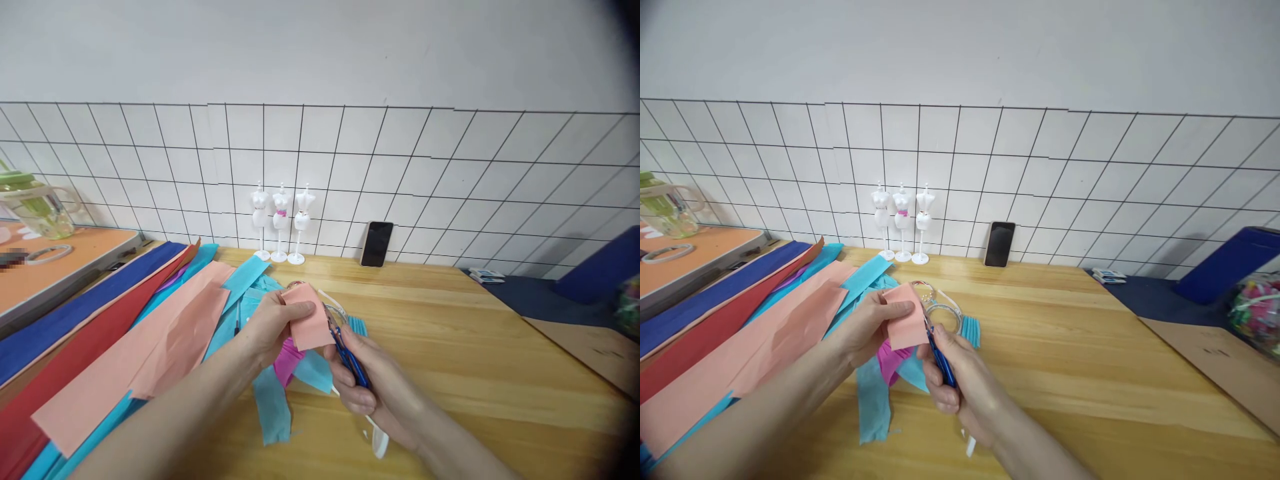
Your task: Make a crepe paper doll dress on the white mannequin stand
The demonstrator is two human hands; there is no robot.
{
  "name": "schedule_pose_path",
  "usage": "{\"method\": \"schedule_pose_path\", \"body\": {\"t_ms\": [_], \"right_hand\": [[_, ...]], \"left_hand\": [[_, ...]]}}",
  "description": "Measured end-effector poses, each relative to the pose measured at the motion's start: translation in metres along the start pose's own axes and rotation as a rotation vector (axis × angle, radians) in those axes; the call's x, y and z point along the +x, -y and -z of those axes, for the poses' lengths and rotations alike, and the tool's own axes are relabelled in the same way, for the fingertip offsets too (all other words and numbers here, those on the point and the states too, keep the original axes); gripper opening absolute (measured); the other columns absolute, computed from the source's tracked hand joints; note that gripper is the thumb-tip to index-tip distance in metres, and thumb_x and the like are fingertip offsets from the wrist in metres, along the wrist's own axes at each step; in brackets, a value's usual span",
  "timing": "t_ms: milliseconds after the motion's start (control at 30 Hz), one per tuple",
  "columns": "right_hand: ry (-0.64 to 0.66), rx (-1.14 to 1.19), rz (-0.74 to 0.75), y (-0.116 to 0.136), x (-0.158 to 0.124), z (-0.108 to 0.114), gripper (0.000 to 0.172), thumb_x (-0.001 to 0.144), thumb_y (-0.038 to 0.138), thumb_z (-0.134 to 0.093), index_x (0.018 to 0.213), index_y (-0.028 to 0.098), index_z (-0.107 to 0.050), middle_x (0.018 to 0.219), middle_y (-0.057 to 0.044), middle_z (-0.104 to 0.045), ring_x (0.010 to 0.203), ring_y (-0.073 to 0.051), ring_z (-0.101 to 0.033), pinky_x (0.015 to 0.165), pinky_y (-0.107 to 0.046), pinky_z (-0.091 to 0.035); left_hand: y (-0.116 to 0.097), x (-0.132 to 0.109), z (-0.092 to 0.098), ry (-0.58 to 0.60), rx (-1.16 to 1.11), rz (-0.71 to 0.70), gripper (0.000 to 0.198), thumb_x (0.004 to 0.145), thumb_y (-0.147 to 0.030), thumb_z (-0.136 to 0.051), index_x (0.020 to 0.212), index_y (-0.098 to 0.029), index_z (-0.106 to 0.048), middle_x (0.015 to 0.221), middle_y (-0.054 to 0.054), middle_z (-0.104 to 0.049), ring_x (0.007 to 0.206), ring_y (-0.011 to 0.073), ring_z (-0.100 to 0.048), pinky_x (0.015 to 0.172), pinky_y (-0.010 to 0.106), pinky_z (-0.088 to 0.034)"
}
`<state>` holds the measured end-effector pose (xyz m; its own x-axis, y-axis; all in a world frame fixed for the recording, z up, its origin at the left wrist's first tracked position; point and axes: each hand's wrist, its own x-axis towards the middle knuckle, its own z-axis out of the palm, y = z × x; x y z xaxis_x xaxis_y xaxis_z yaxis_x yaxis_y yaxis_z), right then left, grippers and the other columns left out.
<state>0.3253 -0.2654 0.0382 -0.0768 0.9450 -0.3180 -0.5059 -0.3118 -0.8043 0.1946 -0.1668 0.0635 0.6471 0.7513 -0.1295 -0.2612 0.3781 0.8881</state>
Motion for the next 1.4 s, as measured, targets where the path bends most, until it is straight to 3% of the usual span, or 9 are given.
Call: {"method": "schedule_pose_path", "body": {"t_ms": [200,533,667,833,1100,1400], "right_hand": [[-0.011,-0.021,-0.002,0.007,0.0,0.002,0.043,0.069,0.055,-0.068,0.068,0.013,-0.059,0.046,0.008,-0.043,0.031,0.002,-0.021,0.034,-0.015,-0.009],[-0.043,-0.074,0.051,0.015,-0.004,0.0,0.045,0.064,0.056,-0.071,0.064,0.014,-0.055,0.043,0.009,-0.04,0.032,0.002,-0.017,0.034,-0.016,-0.005],[-0.018,-0.117,0.027,0.018,-0.005,0.002,0.046,0.064,0.057,-0.07,0.064,0.016,-0.049,0.043,0.01,-0.038,0.033,0.001,-0.015,0.034,-0.017,-0.004],[0.007,-0.251,0.048,0.023,-0.007,0.007,0.045,0.068,0.058,-0.066,0.068,0.018,-0.048,0.045,0.011,-0.032,0.036,-0.001,-0.011,0.036,-0.019,-0.003],[-0.023,-0.525,0.122,0.033,-0.01,0.005,0.053,0.066,0.066,-0.061,0.054,0.02,-0.039,0.042,0.01,-0.025,0.039,-0.004,-0.013,0.038,-0.022,-0.006],[-0.024,-0.573,0.132,0.032,-0.009,0.007,0.057,0.066,0.068,-0.059,0.049,0.02,-0.033,0.042,0.009,-0.025,0.039,-0.003,-0.013,0.038,-0.023,-0.006]], "left_hand": [[-0.003,0.001,0.005,0.069,0.035,-0.013,0.023,0.059,-0.025,-0.078,0.072,-0.011,-0.065,0.067,0.004,-0.064,0.061,0.0129,-0.059,0.058,0.023,-0.044],[-0.003,0.001,0.005,0.074,0.087,-0.036,0.022,0.054,-0.021,-0.078,0.061,-0.013,-0.059,0.058,-0.002,-0.056,0.053,0.0089,-0.052,0.052,0.021,-0.037],[-0.008,-0.003,0.005,0.121,0.261,-0.034,0.02,0.059,-0.023,-0.073,0.056,-0.013,-0.056,0.051,-0.004,-0.048,0.046,0.0064,-0.042,0.046,0.021,-0.028],[-0.015,-0.009,0.004,0.133,0.425,-0.045,0.034,0.063,-0.021,-0.067,0.044,-0.016,-0.038,0.044,-0.008,-0.032,0.042,0.0036,-0.025,0.043,0.023,-0.015],[-0.019,-0.012,0.004,0.166,0.529,-0.011,0.028,0.067,-0.021,-0.06,0.047,-0.017,-0.041,0.044,-0.008,-0.029,0.043,0.0049,-0.023,0.043,0.024,-0.014],[-0.015,-0.01,0.005,0.214,0.523,-0.043,0.032,0.068,-0.017,-0.059,0.045,-0.017,-0.035,0.047,-0.008,-0.024,0.046,0.005,-0.019,0.046,0.026,-0.013]]}}
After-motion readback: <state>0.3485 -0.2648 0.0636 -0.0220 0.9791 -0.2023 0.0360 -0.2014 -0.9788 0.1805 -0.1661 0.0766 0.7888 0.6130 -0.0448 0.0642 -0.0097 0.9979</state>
